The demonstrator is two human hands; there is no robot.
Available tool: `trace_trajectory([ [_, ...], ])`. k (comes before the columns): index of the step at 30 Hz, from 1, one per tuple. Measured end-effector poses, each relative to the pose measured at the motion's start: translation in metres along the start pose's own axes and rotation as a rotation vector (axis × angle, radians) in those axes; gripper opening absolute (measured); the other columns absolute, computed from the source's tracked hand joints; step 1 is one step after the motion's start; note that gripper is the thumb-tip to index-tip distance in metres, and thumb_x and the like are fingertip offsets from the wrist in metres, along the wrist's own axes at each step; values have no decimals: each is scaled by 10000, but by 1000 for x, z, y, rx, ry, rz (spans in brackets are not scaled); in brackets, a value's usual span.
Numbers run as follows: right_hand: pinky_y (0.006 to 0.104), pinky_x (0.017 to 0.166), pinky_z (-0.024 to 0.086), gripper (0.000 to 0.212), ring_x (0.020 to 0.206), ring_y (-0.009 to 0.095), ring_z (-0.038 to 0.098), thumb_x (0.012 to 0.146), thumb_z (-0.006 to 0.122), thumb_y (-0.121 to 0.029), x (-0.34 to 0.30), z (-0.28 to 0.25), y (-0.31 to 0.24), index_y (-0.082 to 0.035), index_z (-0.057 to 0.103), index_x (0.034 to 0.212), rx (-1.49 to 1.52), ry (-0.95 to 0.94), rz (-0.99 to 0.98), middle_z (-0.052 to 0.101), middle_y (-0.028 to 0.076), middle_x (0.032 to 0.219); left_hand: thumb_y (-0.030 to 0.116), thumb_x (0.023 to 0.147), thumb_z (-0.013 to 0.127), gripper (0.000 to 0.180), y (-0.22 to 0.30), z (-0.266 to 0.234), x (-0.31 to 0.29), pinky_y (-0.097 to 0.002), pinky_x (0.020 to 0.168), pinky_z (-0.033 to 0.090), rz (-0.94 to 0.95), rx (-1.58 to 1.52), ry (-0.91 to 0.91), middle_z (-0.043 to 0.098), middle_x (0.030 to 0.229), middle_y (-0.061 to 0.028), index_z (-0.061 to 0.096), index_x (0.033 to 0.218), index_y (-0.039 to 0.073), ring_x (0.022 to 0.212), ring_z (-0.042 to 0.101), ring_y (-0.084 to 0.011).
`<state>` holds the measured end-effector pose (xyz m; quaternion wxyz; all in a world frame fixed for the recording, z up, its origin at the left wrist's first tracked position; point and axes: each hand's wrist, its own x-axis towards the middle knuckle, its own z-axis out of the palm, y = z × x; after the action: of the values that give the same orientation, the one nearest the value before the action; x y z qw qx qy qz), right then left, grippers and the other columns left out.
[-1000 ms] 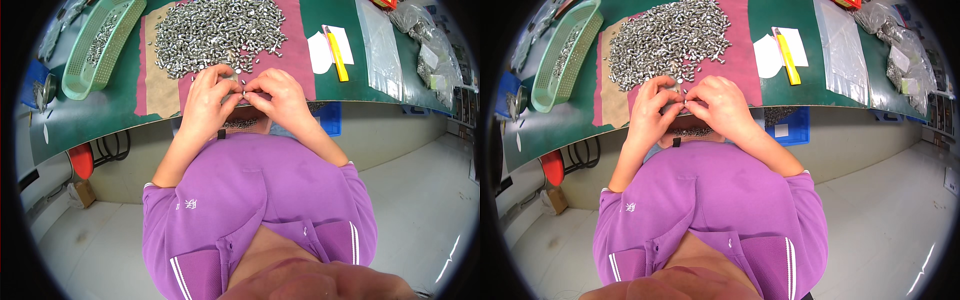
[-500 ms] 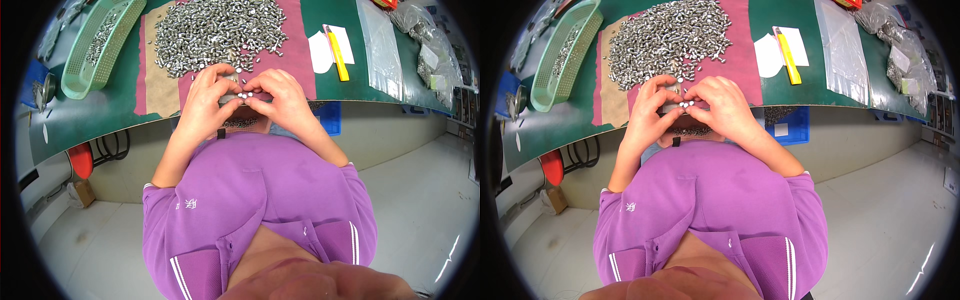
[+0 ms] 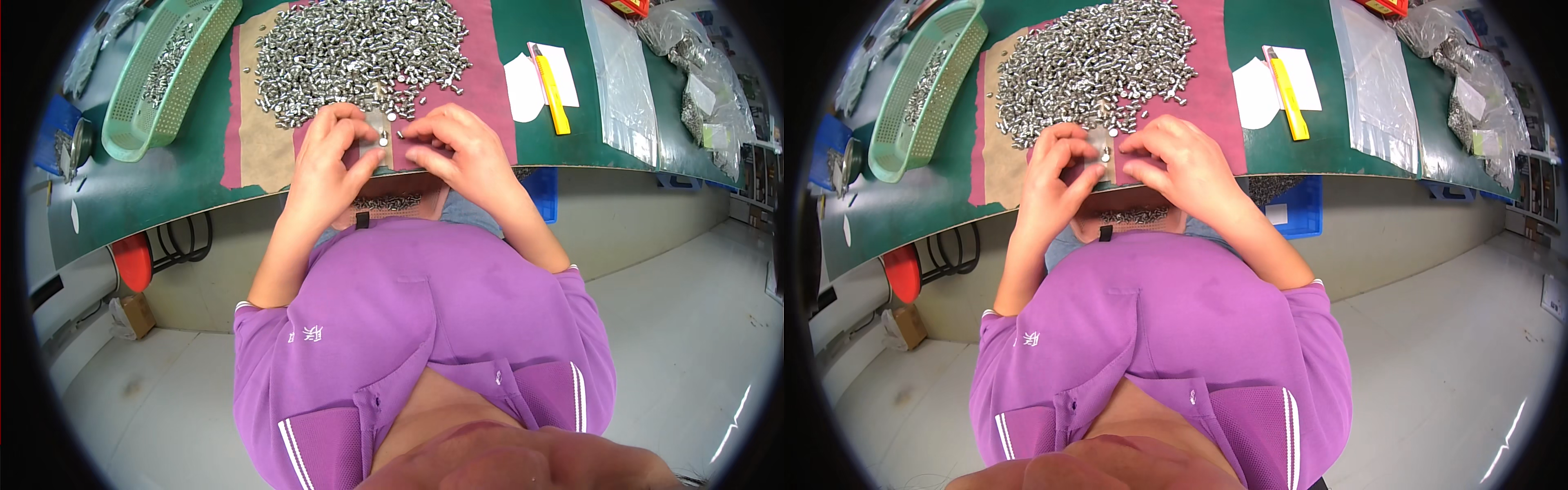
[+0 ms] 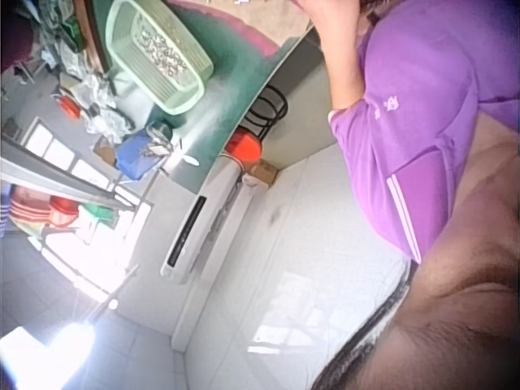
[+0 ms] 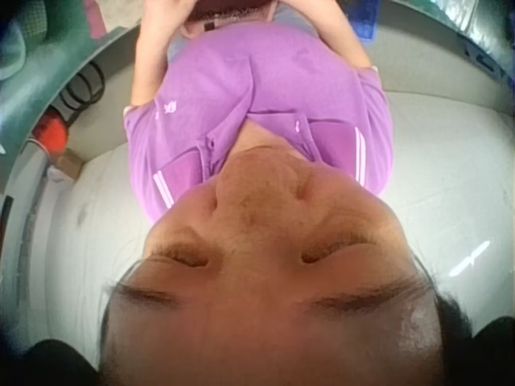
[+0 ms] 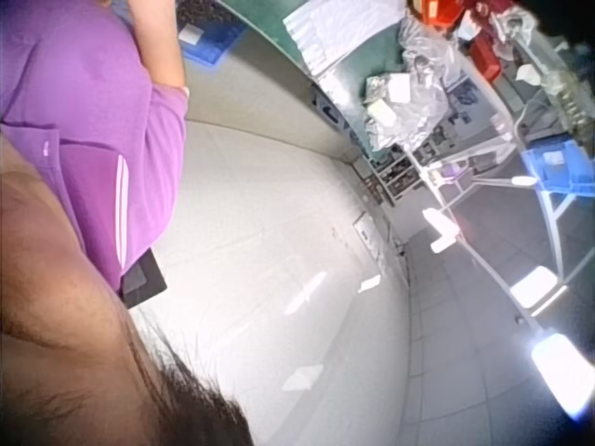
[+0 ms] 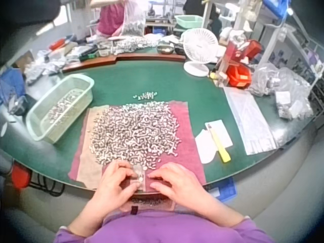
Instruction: The person picks up small metal hardware components from a large pile and places them into a sorting tray by hand.
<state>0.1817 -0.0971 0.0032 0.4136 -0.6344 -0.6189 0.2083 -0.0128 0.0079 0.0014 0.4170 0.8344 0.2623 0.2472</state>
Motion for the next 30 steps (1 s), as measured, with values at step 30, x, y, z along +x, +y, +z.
trace_trajectory([
  [30,430,800,500,172,877,304,618,793,738,-144,7,2,0,-98,683,949,-115,-16,-33,623,81,889,96,721,789,212,2,10,8,-397,798,478,78,173,78,592,929,-76,688,899,42,919,587,-279],
])
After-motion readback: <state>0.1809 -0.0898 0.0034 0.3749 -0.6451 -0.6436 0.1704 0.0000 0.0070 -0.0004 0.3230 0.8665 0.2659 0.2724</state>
